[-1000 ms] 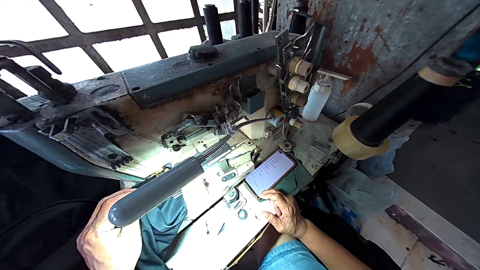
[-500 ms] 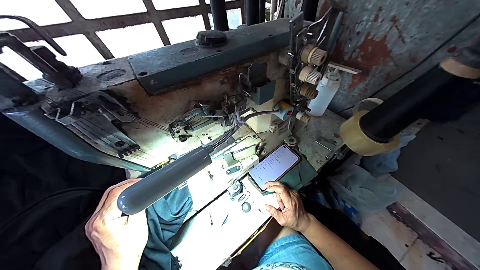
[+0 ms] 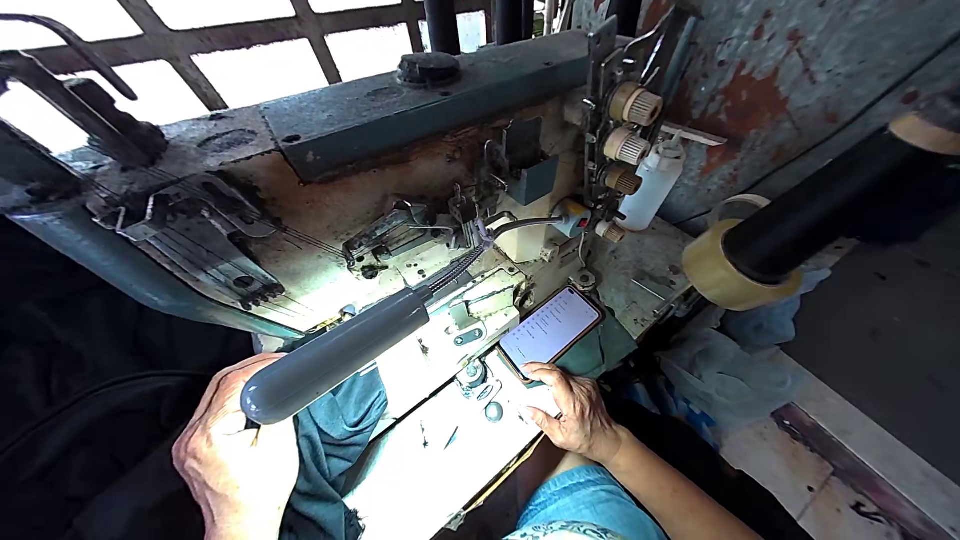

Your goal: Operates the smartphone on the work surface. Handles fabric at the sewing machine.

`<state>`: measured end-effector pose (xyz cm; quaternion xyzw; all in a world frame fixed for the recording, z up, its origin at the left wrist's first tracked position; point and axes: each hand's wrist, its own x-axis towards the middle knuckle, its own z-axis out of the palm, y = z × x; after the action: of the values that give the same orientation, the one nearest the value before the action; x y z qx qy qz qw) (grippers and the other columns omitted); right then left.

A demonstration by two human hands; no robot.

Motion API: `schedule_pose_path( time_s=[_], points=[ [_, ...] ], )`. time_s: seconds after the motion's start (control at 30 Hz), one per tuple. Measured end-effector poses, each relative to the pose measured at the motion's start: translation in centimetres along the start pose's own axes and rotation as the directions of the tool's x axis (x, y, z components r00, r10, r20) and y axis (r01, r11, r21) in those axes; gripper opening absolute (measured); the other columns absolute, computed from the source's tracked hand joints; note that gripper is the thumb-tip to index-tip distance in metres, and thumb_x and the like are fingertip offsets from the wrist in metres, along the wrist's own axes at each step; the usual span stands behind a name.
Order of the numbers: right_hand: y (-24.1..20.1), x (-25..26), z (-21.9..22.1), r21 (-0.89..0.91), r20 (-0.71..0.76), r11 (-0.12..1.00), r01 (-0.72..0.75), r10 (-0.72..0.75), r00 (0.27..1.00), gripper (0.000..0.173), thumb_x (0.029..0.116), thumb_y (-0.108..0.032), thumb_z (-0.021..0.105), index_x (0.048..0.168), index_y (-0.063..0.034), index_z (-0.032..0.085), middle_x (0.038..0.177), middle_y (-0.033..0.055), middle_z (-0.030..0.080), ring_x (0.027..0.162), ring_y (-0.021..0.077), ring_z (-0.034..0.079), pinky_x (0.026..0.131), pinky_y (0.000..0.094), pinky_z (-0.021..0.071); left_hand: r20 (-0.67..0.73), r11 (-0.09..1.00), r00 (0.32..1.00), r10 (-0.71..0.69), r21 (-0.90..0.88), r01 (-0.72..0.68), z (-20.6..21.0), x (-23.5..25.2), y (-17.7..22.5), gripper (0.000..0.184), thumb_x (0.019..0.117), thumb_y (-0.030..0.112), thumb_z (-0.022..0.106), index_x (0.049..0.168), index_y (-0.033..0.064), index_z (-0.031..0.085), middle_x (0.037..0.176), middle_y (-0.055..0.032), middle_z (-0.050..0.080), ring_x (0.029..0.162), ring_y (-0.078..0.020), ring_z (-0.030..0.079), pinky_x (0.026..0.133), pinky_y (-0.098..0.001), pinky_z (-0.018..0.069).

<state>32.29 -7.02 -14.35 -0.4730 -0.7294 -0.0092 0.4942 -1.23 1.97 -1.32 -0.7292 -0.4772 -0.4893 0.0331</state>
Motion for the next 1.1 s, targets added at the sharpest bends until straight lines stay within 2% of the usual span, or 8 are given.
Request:
schedule_pose_path(
  time_s=[0.17,0.3,0.4,0.53,0.83,1.0,1.1],
  points=[
    [-0.2,0.1,0.1,-0.037,0.007,0.999,-0.008,0.008,1.000,0.037,0.0970,-0.036,0.064,0.113,-0.0027,0.067,0.117,0.0104,0.075,0.105,0.0111,0.072,0.084,0.0239,0.0586,0.004,1.000,1.000,0.006,-0.008,-0.006,0.0,0.0,0.0,0.029,0.0960,0.008,0.049,0.101,-0.0137,0.068,0.102,-0.0271,0.070,0.100,-0.0166,0.068,0.090,-0.0235,0.0509],
    [0.0,0.0,0.1,0.022,-0.021,1.000,0.006,-0.005,1.000,0.040,0.0980,-0.037,0.063,0.117,-0.0017,0.064,0.118,0.0117,0.074,0.108,0.0111,0.071,0.086,0.0236,0.0583,0.023,0.999,0.999,0.026,-0.040,-0.025,-0.1,0.1,-0.2,0.028,0.0953,0.005,0.049,0.102,-0.0154,0.066,0.103,-0.0279,0.069,0.100,-0.0131,0.065,0.089,-0.0197,0.0492],
    [0.1,0.0,0.1,0.050,-0.036,0.999,0.003,-0.001,0.999,0.041,0.0989,-0.038,0.061,0.118,-0.0016,0.062,0.120,0.0122,0.073,0.109,0.0116,0.071,0.086,0.0240,0.0577,0.003,0.998,0.999,-0.045,-0.037,0.045,0.0,0.3,0.6,0.025,0.0981,0.001,0.050,0.103,-0.0150,0.068,0.102,-0.0261,0.071,0.101,-0.0129,0.067,0.089,-0.0195,0.0498],
    [0.2,-0.2,0.1,0.070,-0.034,0.998,-0.007,0.009,0.999,0.040,0.0985,-0.037,0.062,0.117,-0.0016,0.062,0.119,0.0123,0.073,0.111,0.0117,0.070,0.088,0.0240,0.0575,0.030,0.998,0.998,0.047,-0.053,-0.045,-0.1,0.1,-0.4,0.027,0.0957,0.003,0.048,0.103,-0.0168,0.065,0.104,-0.0297,0.069,0.101,-0.0157,0.067,0.091,-0.0213,0.0500],
    [0.3,-0.2,0.2,0.056,-0.046,0.998,0.005,-0.002,0.999,0.039,0.0982,-0.037,0.062,0.115,-0.0020,0.062,0.117,0.0118,0.074,0.110,0.0116,0.070,0.088,0.0236,0.0576,0.025,0.998,0.999,0.040,-0.044,-0.039,-0.1,0.0,-0.5,0.026,0.0964,0.003,0.049,0.103,-0.0163,0.066,0.104,-0.0298,0.069,0.102,-0.0159,0.067,0.090,-0.0221,0.0500],
    [0.2,-0.1,0.2,0.059,-0.052,0.998,0.006,-0.003,0.999,0.039,0.0987,-0.037,0.061,0.115,-0.0018,0.063,0.117,0.0122,0.074,0.110,0.0116,0.070,0.087,0.0236,0.0574,0.016,0.998,1.000,-0.021,-0.063,0.022,0.0,0.0,-0.7,0.025,0.0972,0.000,0.050,0.103,-0.0154,0.068,0.104,-0.0257,0.071,0.100,-0.0133,0.068,0.089,-0.0218,0.0524],
    [0.2,-0.2,0.2,0.070,-0.051,0.998,0.004,0.000,0.999,0.039,0.0985,-0.036,0.061,0.115,-0.0015,0.062,0.118,0.0126,0.073,0.110,0.0119,0.070,0.087,0.0240,0.0577,0.032,0.997,0.998,0.047,-0.060,-0.045,-0.2,0.1,-0.6,0.026,0.0958,0.001,0.049,0.103,-0.0175,0.065,0.104,-0.0293,0.069,0.102,-0.0158,0.067,0.091,-0.0217,0.0501]
  ],
)
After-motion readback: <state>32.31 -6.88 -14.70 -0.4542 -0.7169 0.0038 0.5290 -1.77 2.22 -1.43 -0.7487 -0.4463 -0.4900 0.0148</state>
